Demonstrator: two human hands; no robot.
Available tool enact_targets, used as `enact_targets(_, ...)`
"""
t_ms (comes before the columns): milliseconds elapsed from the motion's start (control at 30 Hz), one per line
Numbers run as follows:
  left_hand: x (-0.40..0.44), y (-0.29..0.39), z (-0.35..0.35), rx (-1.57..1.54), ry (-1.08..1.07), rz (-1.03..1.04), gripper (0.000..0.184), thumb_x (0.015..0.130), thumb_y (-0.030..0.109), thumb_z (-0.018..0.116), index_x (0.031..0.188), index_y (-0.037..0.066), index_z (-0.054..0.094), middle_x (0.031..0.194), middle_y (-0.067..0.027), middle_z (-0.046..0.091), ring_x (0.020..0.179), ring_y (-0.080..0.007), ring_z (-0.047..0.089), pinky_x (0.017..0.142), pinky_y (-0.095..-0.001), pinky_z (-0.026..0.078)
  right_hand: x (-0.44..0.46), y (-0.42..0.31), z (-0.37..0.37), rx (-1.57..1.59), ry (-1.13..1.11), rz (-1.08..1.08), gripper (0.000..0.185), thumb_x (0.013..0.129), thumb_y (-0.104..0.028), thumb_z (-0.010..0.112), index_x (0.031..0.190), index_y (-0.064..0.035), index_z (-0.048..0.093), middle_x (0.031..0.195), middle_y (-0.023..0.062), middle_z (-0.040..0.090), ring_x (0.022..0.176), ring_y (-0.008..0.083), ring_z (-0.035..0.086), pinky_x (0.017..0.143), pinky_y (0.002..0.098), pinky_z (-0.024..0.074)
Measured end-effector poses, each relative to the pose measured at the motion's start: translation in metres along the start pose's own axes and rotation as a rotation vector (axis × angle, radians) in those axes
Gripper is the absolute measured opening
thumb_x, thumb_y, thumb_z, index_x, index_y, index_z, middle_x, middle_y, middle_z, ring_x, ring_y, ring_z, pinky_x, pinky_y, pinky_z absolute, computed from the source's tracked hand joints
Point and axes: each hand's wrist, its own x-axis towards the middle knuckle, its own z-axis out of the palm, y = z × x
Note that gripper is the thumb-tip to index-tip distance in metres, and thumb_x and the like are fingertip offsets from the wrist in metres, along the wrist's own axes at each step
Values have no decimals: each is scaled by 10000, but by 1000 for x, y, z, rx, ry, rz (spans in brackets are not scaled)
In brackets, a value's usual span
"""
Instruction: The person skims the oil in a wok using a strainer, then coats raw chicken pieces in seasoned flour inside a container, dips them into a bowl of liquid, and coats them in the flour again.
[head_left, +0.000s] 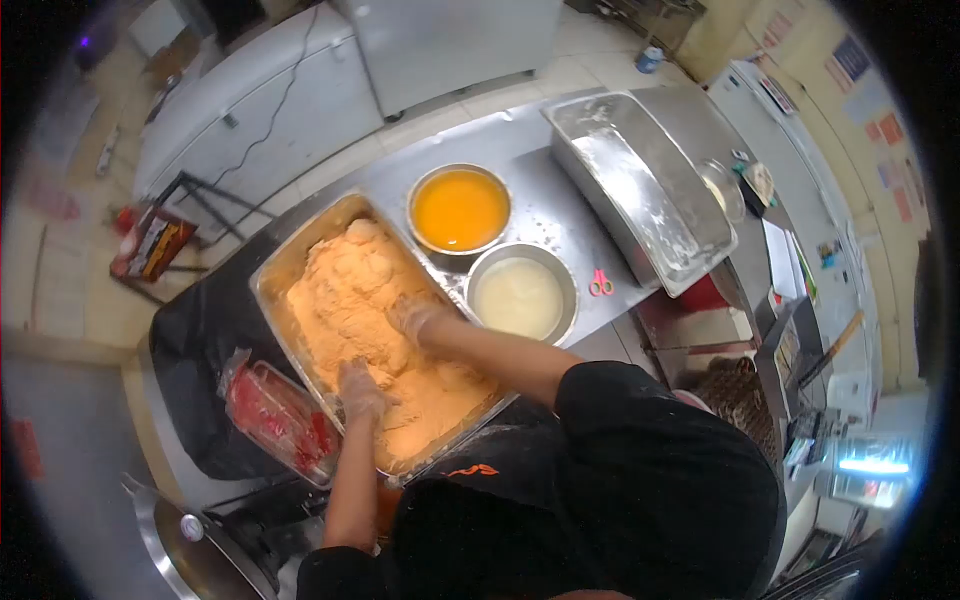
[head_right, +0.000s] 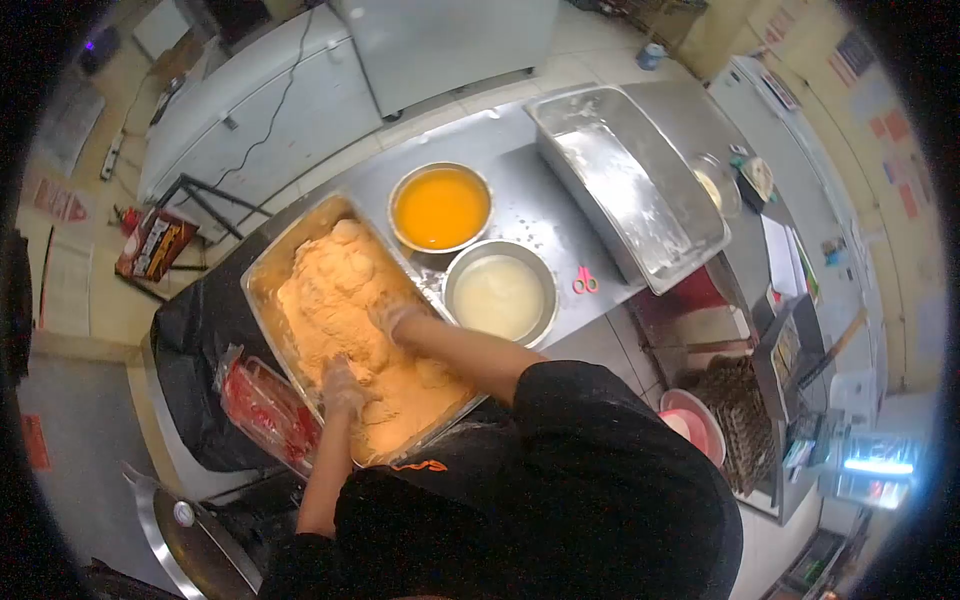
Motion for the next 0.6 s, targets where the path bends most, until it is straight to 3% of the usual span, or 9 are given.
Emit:
enact_targets(133,12,15,53,768,631,-207,573,839,458,732,1211,26,675,1069,-151,722,1044,-274,667,939,-431,511,44,-41,146,49,709,240,743,752,-247,770,1435,-78,531,1495,213,494,1168,412,644,915,499,561)
enact_targets(167,15,16,53,882,642,-202,560,841,451,734,1207,31,679,1057,-147,726,1040,-272,667,935,-433,512,50,-42,164,140,550,141,738,770,-257,766,1443,-77,521,1488,209,501,1178,413,639,934,503,554)
enact_targets(233,-8,26,2,-170,-47,109,518,975,365,610,1315,-26,608,884,-131,755,845,-292,726,780,-396,594,45,-25,145,228,406,60,734,788,-267,762,1451,-76,512,1481,204,507,1188,415,635,952,508,548)
enact_targets(267,3,11,10,-154,-45,121,518,975,365,610,1315,-26,608,884,-131,755,845,-292,726,780,-396,594,31,-11,101,87,-3,-195,760,814,-220,731,1496,-74,430,1464,233,516,1238,397,601,1006,472,516)
enact_targets(333,21,-29,57,22,-360,197,699,901,528,639,1417,63,567,1421,-174,585,1238,-304,587,1034,-411,472,8,-2,76,-48,-426,-451,791,840,-174,700,1540,-72,348,1448,261,524,1287,380,567,1061,436,484)
enact_targets(367,14,-22,58,18,-366,196,699,901,528,639,1417,63,567,1421,-174,585,1238,-304,587,1034,-411,472,-2,0,80,103,-164,-239,605,822,-186,724,1375,-51,520,1331,223,612,1221,331,623,986,426,530)
enact_targets(467,-18,21,45,398,460,66,399,926,345,632,1199,65,712,1098,-127,745,1055,-285,702,920,-396,565,-37,-35,103,213,368,126,424,757,-188,787,1147,-36,723,1139,182,725,1105,266,699,883,406,584)
enact_targets(533,-15,41,44,60,344,-151,431,872,373,677,1195,90,715,1161,-165,718,1102,-302,683,952,-413,543,-52,-48,85,180,640,262,405,711,-178,828,1085,-41,755,1063,180,751,1054,250,719,855,396,592)
enact_targets(600,23,13,90,-123,1,-131,485,868,382,670,1265,104,669,1256,-217,658,1172,-334,645,986,-426,516,-53,-34,49,265,83,-4,374,746,-169,802,1097,-46,759,1078,195,748,1033,309,724,858,443,589)
